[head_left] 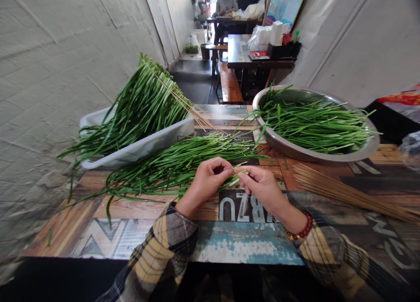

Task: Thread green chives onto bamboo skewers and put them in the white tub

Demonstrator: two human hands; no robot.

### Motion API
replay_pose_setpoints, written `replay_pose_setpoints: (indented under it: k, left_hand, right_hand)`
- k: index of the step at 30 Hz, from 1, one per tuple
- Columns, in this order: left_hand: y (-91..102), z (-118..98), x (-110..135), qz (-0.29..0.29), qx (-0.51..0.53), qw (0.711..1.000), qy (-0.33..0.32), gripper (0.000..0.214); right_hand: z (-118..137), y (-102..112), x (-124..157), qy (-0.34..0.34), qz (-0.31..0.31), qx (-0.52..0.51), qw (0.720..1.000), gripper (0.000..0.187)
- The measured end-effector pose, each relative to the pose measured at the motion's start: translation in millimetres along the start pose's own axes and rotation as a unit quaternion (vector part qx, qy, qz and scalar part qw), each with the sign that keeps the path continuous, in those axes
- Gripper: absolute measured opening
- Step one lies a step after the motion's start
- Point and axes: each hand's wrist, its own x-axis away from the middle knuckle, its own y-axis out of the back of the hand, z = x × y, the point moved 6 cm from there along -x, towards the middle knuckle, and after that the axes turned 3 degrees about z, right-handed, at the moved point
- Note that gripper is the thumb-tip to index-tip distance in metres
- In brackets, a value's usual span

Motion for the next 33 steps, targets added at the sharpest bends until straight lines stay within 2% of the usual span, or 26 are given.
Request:
replay_pose_setpoints:
  k: [6,13,33]
  left_hand:
    - [0.3,-0.3,0.6,-0.001,0.013,1.0,0.007,0.017]
    - [0.8,-2.3,1.0,0.002,-0.012,1.0,-0.015,0.017]
    - [-1.4,-2.4,1.2,0.006,-0.018,1.0,-0.003,0.017]
  right_hand:
    - [1.0,-0.6,0.2,-0.002,-0.004,-0.003,1.0,0.028]
    - [-0.2,-0.3,-0.4,0.001,0.001,0.0,1.0,0.025]
    - [-4.1,1.2,0.2,0.031,0.018,0.024,0.999,0.023]
